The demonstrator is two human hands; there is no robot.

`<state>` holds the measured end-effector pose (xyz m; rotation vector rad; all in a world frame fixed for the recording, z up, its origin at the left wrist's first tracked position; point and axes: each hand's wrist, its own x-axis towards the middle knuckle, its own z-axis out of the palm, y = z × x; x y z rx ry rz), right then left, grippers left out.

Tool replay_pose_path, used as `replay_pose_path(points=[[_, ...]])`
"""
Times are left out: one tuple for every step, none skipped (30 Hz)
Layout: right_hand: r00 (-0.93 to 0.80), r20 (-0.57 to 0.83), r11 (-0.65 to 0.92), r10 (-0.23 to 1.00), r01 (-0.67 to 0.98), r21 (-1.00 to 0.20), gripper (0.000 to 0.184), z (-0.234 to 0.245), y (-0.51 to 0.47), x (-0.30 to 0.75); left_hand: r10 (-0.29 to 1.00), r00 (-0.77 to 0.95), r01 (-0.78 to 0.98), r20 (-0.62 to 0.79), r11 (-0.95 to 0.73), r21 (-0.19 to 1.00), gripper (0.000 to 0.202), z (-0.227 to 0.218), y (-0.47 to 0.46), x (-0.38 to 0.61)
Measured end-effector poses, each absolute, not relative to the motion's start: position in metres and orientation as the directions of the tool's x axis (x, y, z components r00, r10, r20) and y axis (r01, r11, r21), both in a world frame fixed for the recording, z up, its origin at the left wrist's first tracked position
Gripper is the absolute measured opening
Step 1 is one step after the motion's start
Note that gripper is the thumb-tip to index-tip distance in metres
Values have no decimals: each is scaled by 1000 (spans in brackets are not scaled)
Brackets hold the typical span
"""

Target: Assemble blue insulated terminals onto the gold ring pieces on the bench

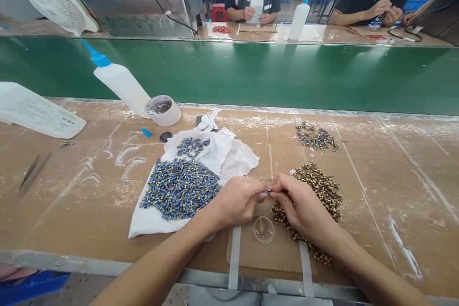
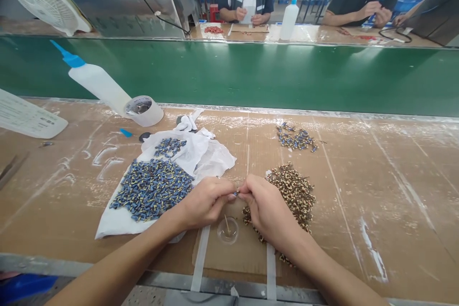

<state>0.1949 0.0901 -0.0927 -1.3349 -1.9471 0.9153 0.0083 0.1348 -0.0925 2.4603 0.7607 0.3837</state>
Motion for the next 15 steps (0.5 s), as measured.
replay_pose_path(points=[[-317,91,259,944,540,-801,16,-93,90,195,595,797,446,102,-695,564,15,-93,134,9],[-318,89,259,944,547,-796,17,-94,90,195,602,792,455,97,-689,564,14,-94,134,9],[-318,88,259,944,553,-792,17,-95,90,194,611,786,464,92,-683,565,14,-94,133,10],[-313,87,258,946,558,-789,17,-96,90,194,617,782,472,87,-677,565,15,-94,133,10],[-305,88,254,948,563,-786,17,-96,91,194,624,777,481,83,-673,562,15,-94,133,11],[-297,88,249,951,567,-785,17,-97,91,193,629,773,488,80,-671,558,15,-94,133,11],[-288,84,241,954,567,-788,17,-97,91,193,632,771,494,79,-672,552,15,-94,133,12],[-282,73,226,957,563,-795,17,-97,91,193,632,771,497,79,-674,546,15,-94,133,12],[-275,56,206,960,552,-808,16,-97,91,193,633,770,498,83,-678,541,15,-94,133,12],[-265,36,178,964,534,-827,15,-98,91,194,635,768,499,89,-679,538,15,-94,133,12],[-254,14,146,967,507,-850,14,-98,91,194,639,764,499,96,-678,539,16,-93,133,12],[-244,-8,111,970,470,-876,13,-97,91,194,645,757,499,105,-675,544,17,-93,133,12],[-235,-30,76,972,428,-901,12,-97,92,195,652,750,498,115,-670,551,19,-93,133,12],[-227,-51,41,973,382,-923,12,-96,92,195,657,743,495,126,-667,557,20,-93,134,12],[-222,-72,6,972,335,-942,11,-96,92,196,657,742,489,135,-668,561,22,-93,134,11]])
